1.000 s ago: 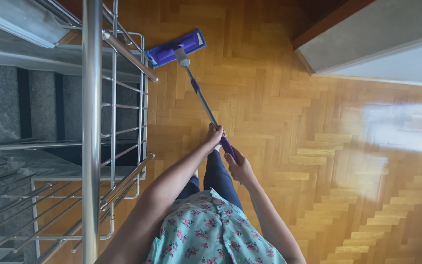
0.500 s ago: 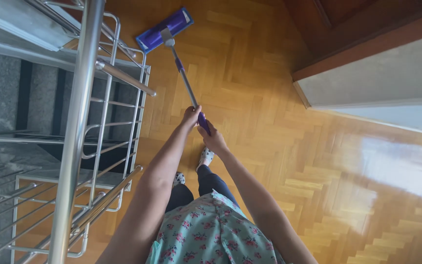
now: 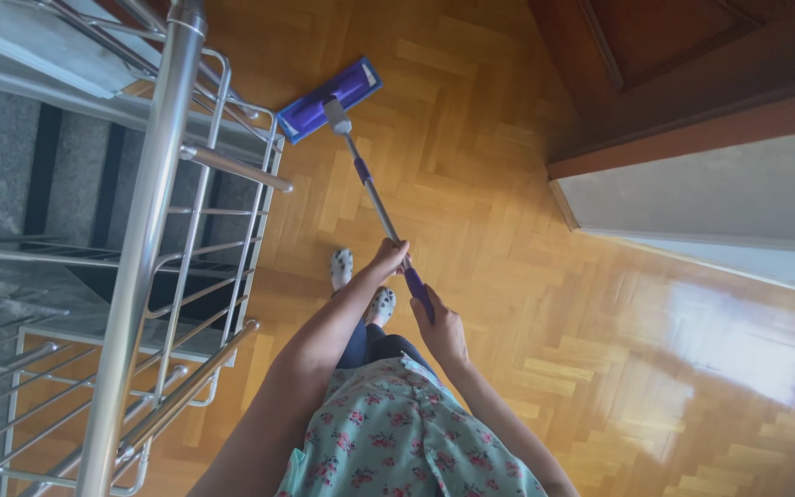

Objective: The person mops a parquet wooden floor using a purple flat mop. They move the mop back and forth across the room, covering areas near a white cabinet, a radiator, and a metal stair railing. The person wears patterned slippers and a floral top.

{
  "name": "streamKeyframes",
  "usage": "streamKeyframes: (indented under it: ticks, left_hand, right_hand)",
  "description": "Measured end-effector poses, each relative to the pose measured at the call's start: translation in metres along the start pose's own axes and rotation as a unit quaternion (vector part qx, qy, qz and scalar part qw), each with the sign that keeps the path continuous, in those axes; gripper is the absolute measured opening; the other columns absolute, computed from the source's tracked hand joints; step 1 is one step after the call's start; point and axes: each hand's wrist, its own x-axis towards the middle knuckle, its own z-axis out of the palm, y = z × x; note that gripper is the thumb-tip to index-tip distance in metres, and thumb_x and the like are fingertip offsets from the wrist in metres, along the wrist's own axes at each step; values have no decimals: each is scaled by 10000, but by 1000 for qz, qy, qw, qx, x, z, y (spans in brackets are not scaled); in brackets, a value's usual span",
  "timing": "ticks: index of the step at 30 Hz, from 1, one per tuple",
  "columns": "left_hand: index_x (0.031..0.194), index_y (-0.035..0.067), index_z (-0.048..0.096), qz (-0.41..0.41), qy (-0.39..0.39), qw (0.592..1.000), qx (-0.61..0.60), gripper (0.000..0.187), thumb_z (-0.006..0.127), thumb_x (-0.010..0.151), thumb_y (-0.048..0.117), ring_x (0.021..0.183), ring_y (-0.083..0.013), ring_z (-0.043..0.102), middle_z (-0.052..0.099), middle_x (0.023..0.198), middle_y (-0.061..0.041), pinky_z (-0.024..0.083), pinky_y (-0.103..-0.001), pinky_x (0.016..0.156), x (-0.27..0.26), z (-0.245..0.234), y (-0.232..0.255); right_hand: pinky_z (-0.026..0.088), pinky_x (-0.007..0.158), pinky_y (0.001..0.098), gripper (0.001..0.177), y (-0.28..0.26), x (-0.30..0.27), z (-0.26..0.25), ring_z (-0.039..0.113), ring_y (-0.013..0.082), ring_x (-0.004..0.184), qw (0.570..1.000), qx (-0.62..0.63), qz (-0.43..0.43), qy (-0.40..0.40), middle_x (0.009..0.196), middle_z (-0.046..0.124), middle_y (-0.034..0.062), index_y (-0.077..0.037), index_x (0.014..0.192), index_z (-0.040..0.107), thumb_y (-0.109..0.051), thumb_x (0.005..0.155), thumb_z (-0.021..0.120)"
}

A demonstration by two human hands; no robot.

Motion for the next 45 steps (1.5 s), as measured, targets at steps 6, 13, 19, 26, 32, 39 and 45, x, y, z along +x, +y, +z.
streamKeyframes:
  ticks: [6,13,19,26,32,39,45]
  left_hand:
    - [805,-89,664,32,49,998,14,447,615,888,348,519,-351,678,643,662,-262,619,-511,459,39,-40,69]
    - [767,-104,641,41,93,994,-34,416,616,902,290,483,-308,623,594,619,-224,612,-517,434,148,-101,126]
    - [875,-122,619,25,108,993,-49,439,632,923,314,497,-296,633,610,658,-212,624,-533,443,189,-156,159]
    - [940,-181,581,18,81,994,-75,505,632,937,321,560,-293,637,612,732,-218,621,-551,489,220,-188,194]
    - [930,-167,595,49,59,997,-30,498,625,957,329,550,-301,662,615,722,-216,630,-547,509,256,-212,216]
    - [853,-91,586,74,68,995,8,497,657,956,390,429,-284,641,623,612,-185,580,-435,329,266,-220,255]
    - [923,-39,550,93,124,987,-37,530,642,953,482,482,-261,660,653,668,-164,572,-424,361,297,-232,291]
  right_hand:
    - [504,661,550,539,-42,75,13,729,417,861,998,-10,-61,0,826,743,214,-151,1350,639,-531,970,593]
    - [541,656,541,557,-116,175,34,733,394,845,990,-35,-136,9,827,745,190,-143,1326,662,-550,947,634]
    - [482,592,546,519,-163,233,59,718,427,784,989,0,-151,0,753,713,205,-154,1284,689,-534,933,651]
    - [539,626,534,560,-186,275,74,735,412,775,989,-54,-140,8,771,729,185,-178,1331,647,-591,958,581]
    - [572,744,582,577,-231,288,73,733,459,885,989,-97,-115,5,924,742,252,-142,1381,581,-572,1002,515]
    - [582,743,562,621,-241,326,89,732,452,884,989,-82,-121,1,898,746,232,-142,1396,572,-610,994,514]
    - [596,731,546,601,-268,396,107,746,412,866,985,-97,-144,12,880,749,193,-169,1372,578,-626,986,512]
